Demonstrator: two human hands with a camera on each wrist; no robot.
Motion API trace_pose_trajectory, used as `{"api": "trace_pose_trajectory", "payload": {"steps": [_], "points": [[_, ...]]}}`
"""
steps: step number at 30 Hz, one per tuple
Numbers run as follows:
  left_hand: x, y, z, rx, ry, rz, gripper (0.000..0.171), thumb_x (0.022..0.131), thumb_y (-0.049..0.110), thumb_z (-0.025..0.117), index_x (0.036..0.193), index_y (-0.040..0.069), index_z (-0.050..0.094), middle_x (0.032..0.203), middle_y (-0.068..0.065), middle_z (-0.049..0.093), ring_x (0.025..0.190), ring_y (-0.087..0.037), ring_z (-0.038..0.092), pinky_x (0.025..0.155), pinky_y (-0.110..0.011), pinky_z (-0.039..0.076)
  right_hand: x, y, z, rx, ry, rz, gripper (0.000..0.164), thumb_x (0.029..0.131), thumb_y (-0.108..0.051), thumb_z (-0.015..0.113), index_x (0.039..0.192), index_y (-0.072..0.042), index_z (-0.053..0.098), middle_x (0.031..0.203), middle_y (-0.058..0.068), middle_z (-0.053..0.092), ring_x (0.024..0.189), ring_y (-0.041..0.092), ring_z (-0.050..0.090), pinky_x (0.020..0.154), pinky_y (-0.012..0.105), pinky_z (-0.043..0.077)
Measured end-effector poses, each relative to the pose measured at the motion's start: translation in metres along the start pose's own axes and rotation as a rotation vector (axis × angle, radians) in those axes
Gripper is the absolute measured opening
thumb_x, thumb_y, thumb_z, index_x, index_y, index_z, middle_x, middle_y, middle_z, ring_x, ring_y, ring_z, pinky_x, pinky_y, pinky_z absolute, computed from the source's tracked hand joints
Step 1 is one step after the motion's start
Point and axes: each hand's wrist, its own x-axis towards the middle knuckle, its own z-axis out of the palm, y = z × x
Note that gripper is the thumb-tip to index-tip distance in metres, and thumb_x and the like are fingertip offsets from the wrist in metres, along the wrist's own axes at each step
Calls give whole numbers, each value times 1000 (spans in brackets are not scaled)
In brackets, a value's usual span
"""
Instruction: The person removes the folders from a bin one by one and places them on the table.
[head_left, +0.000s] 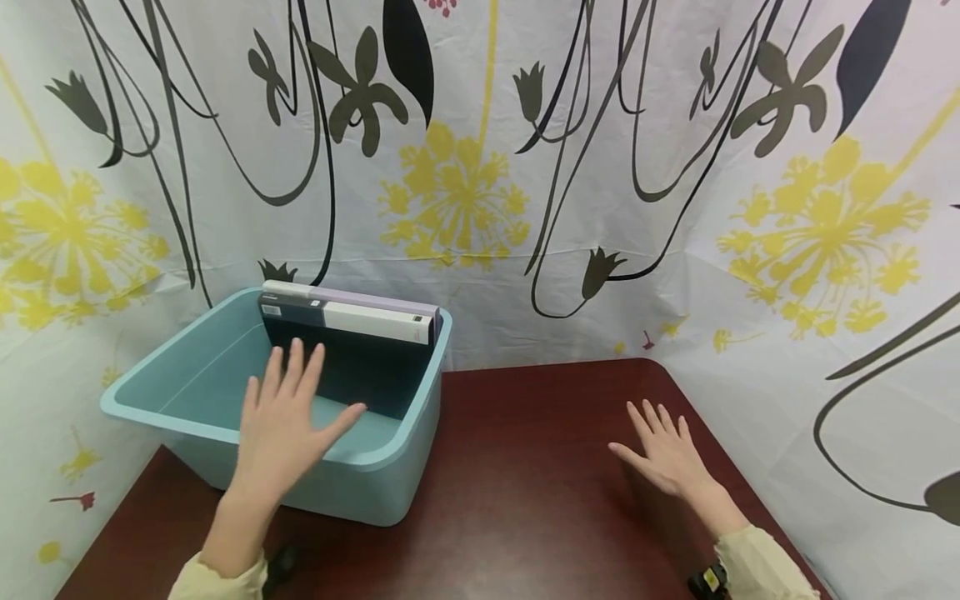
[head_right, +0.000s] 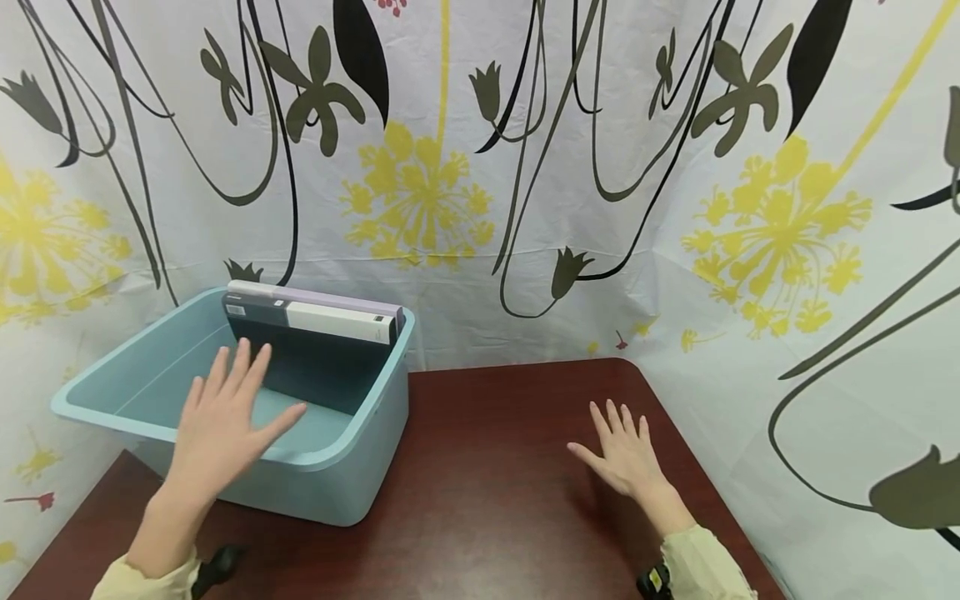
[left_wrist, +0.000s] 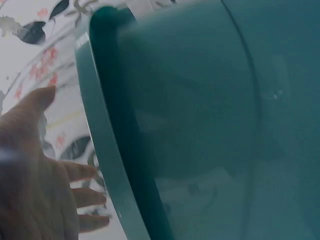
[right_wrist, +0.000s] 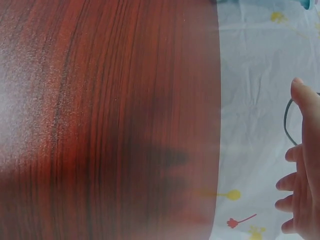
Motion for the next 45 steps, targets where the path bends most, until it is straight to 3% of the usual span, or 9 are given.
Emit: {"api": "trace_pose_trajectory", "payload": {"steps": [7,12,17,23,35,45], "points": [[-11,-38,-1,-8,87,83,89,80,56,56,144,7,20,146,-23,22,136,-36,14,104,-59,11,2,-1,0,5,1,-15,82,85,-55,49,141,0,27,143,29,24,130,48,17,100,62,7],[-15,-67,5,-24,194,169,83,78,59,56,138,5,36,139,-23,36,128,-38,31,102,-56,21,5,-3,1,-6,11,-22,81,85,-55,49,140,0,28,143,28,25,130,48,18,101,62,8],[-22,-86,12,-41,279,214,84,76,68,51,127,1,49,129,-22,47,117,-39,41,104,-47,26,6,-4,1,-19,12,-25,81,85,-55,49,140,0,30,142,28,26,130,48,20,101,62,9],[-29,-97,17,-25,325,238,88,76,74,41,120,-1,54,122,-23,52,111,-40,46,105,-41,25,7,-4,3,-16,12,-27,80,85,-55,50,140,0,30,142,28,27,130,48,20,101,62,10],[-35,-109,22,-5,323,199,90,71,78,42,113,1,58,118,-21,54,109,-38,45,86,-55,34,11,-6,7,-18,16,-36,80,85,-56,48,140,-1,30,142,27,26,129,47,21,101,62,10],[-38,-114,27,11,326,172,92,69,81,41,107,0,60,115,-22,56,106,-38,46,86,-55,33,19,-21,1,-4,83,-80,78,84,-57,50,139,-4,34,140,23,34,130,42,26,102,58,15]]}}
